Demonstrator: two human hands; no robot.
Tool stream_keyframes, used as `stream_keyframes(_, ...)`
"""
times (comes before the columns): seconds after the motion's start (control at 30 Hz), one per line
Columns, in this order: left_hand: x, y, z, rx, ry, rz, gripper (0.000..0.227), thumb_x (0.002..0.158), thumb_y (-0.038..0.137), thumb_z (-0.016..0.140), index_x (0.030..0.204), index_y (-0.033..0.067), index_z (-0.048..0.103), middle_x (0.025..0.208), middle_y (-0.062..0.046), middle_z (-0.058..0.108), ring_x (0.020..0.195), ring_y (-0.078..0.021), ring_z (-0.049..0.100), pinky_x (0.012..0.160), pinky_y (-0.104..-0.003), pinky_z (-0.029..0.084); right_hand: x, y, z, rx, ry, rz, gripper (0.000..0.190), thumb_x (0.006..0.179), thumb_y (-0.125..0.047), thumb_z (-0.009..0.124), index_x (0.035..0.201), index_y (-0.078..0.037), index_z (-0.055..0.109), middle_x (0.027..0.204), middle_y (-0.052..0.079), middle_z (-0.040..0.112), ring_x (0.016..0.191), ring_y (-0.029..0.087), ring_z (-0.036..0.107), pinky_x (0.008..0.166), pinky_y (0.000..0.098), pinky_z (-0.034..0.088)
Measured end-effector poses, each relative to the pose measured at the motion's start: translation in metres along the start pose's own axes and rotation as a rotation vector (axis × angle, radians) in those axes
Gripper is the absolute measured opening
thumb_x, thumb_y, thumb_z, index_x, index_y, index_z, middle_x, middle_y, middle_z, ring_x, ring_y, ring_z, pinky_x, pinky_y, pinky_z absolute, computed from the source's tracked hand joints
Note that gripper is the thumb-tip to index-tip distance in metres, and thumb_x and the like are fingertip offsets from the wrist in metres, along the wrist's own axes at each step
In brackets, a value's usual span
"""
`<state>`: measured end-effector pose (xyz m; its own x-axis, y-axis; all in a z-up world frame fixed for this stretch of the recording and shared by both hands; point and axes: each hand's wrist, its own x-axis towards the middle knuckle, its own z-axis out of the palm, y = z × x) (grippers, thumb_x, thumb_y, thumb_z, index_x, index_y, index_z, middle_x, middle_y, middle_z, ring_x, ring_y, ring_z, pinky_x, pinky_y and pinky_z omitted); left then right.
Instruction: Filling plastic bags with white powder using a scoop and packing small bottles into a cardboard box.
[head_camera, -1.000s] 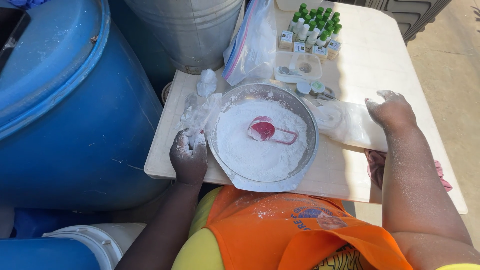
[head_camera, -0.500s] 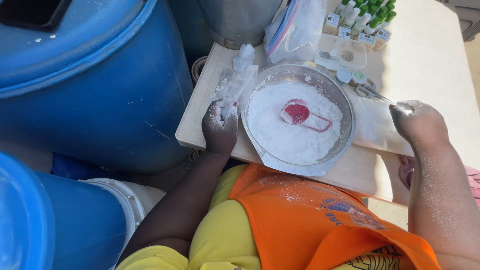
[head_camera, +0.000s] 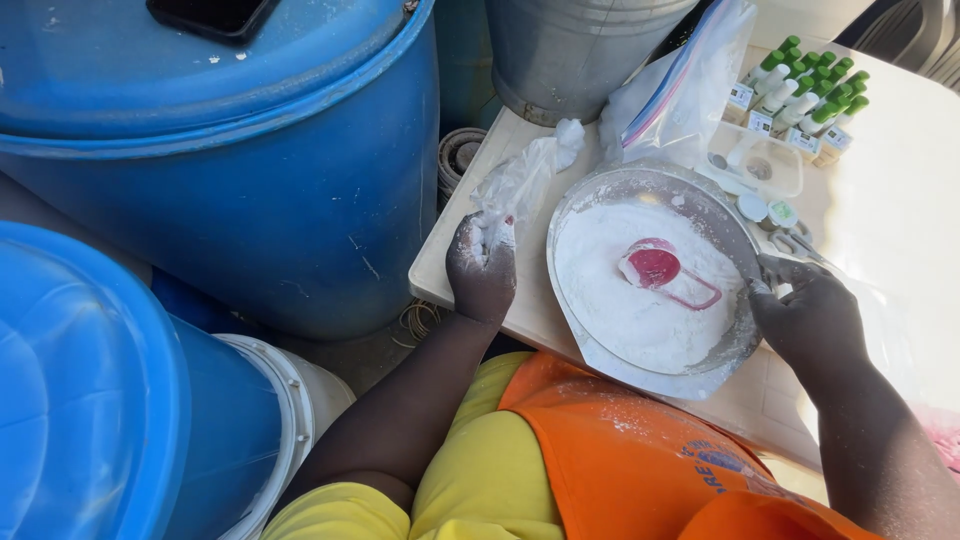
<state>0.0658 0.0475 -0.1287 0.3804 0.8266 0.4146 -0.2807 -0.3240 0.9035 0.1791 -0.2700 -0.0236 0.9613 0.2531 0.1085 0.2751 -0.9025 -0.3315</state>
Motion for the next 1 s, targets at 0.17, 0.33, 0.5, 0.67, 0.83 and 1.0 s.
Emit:
stream_keyframes(0.17,0.022,-0.011,-0.010,0.003,0.085,-0.042,0.021,0.095,0.021,0.071,0.106,0.0044,0.071,0.102,-0.011,0.076,0.100,-0.0249,0.074,0.091,-0.038,0.059,-0.001,-0.020,0.007,0.318,-0.050,0.196,0.050,0.088,-0.020,0.061,0.136,-0.023,0.074,0.053,0.001,0.055,0.056,0.012,0.045,0.066,0.0309,0.044)
stream_keyframes(0.33,0.024,-0.006,-0.014,0.016,0.093,0.067,0.025,0.098,0.018,0.068,0.116,0.0012,0.069,0.114,-0.014,0.075,0.111,-0.0284,0.072,0.102,-0.039,0.057,-0.003,-0.033,0.023,0.460,-0.149,0.090,0.059,0.089,-0.008,0.067,0.147,-0.016,0.065,0.071,0.009,0.072,0.057,0.020,0.065,0.069,0.0336,0.054)
stream_keyframes(0.5,0.031,-0.010,-0.023,-0.003,0.096,-0.051,0.024,0.099,0.023,0.069,0.112,0.0032,0.069,0.107,-0.020,0.075,0.113,-0.0361,0.068,0.095,-0.046,0.057,-0.017,-0.086,0.011,0.472,-0.207,-0.050,0.066,0.088,0.002,0.060,0.152,-0.012,0.054,0.117,0.015,0.051,0.083,0.031,0.052,0.071,0.0413,0.053)
stream_keyframes(0.67,0.039,-0.017,-0.031,-0.028,0.119,-0.129,0.027,0.102,0.030,0.068,0.113,0.0049,0.066,0.104,-0.025,0.073,0.117,-0.0416,0.065,0.092,-0.052,0.055,-0.016,-0.129,-0.014,0.024,-0.272,-0.215,0.054,0.089,-0.002,0.062,0.142,-0.002,0.061,0.129,0.029,0.063,0.105,0.048,0.071,0.083,0.0536,0.067)
stream_keyframes(0.83,0.041,-0.013,-0.031,-0.016,0.079,-0.141,0.027,0.101,0.033,0.070,0.112,0.0082,0.068,0.098,-0.023,0.073,0.116,-0.0416,0.065,0.090,-0.049,0.056,-0.005,-0.146,-0.003,-0.238,-0.181,-0.454,0.042,0.081,-0.018,0.078,0.120,-0.002,0.077,0.108,0.023,0.075,0.102,0.042,0.074,0.086,0.0497,0.062)
stream_keyframes(1.0,0.042,-0.017,-0.029,-0.019,0.085,-0.160,0.028,0.100,0.035,0.070,0.111,0.0097,0.068,0.095,-0.020,0.075,0.110,-0.0415,0.068,0.088,-0.048,0.055,0.015,-0.131,0.023,-0.173,-0.153,-0.517,0.028,0.082,-0.011,0.073,0.108,-0.007,0.082,0.092,0.016,0.076,0.094,0.035,0.075,0.083,0.0414,0.060)
